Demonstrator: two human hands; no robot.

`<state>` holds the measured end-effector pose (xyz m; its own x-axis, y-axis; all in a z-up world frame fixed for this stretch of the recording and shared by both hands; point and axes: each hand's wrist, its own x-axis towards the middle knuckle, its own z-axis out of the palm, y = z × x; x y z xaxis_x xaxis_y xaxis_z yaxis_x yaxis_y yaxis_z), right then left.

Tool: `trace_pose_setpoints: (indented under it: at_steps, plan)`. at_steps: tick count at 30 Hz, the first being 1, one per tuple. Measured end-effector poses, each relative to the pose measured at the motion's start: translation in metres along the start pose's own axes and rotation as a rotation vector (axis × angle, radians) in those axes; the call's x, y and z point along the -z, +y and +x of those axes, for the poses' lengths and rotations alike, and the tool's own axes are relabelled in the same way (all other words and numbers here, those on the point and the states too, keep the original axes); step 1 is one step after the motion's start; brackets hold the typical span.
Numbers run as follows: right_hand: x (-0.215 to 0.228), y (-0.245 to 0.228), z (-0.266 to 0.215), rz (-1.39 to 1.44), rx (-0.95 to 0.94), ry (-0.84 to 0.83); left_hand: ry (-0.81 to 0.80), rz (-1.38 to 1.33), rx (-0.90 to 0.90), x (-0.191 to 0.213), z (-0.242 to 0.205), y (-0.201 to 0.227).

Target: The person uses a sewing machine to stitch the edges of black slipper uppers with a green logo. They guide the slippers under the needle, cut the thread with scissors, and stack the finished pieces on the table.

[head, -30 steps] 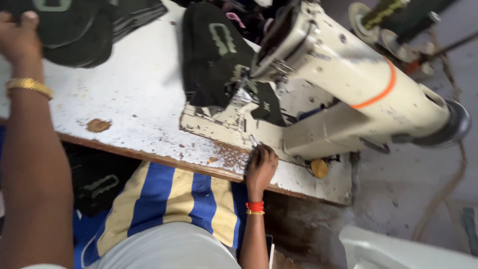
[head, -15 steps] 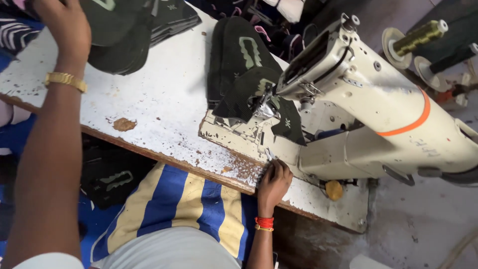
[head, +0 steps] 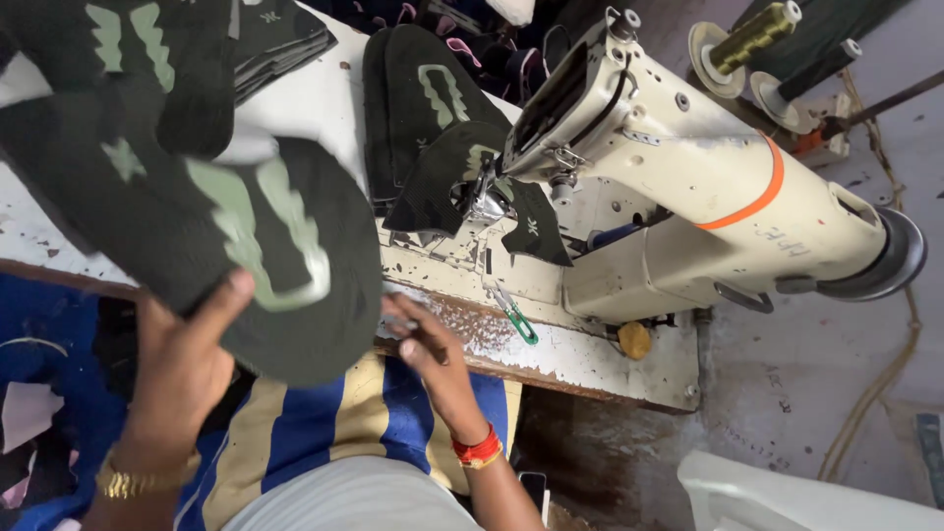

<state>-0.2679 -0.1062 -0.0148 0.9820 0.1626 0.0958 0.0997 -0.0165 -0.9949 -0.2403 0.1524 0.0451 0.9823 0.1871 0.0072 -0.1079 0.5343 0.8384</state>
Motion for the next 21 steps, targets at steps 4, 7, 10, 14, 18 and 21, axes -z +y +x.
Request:
trace_pose_setpoints:
  at_steps: [4,7,10,14,18,21]
  plan:
    - [-0.001,0.025,-0.022,0.53,-0.126,-0.209,-0.111,0.0,0.188,0.04,-0.021,-0.024]
    - [0.001,0.061,-0.05,1.065,-0.122,-0.343,-0.365,0.107,0.206,0.081,-0.025,-0.052]
    - [-0.009,0.015,-0.045,1.013,-0.163,-0.142,-0.49,0.335,0.4,0.043,-0.019,-0.031]
    - [0.023,-0.016,-0.046,0.343,-0.198,0.255,-0.471,0.344,0.505,-0.026,0.006,-0.02]
    - [0.09,0.007,-0.048,0.219,0.051,0.42,-0.804,0.178,0.024,-0.066,0.036,-0.056]
    - [0.072,-0.078,0.02,0.247,0.116,0.523,-0.749,0.192,-0.015,-0.112,0.062,-0.053]
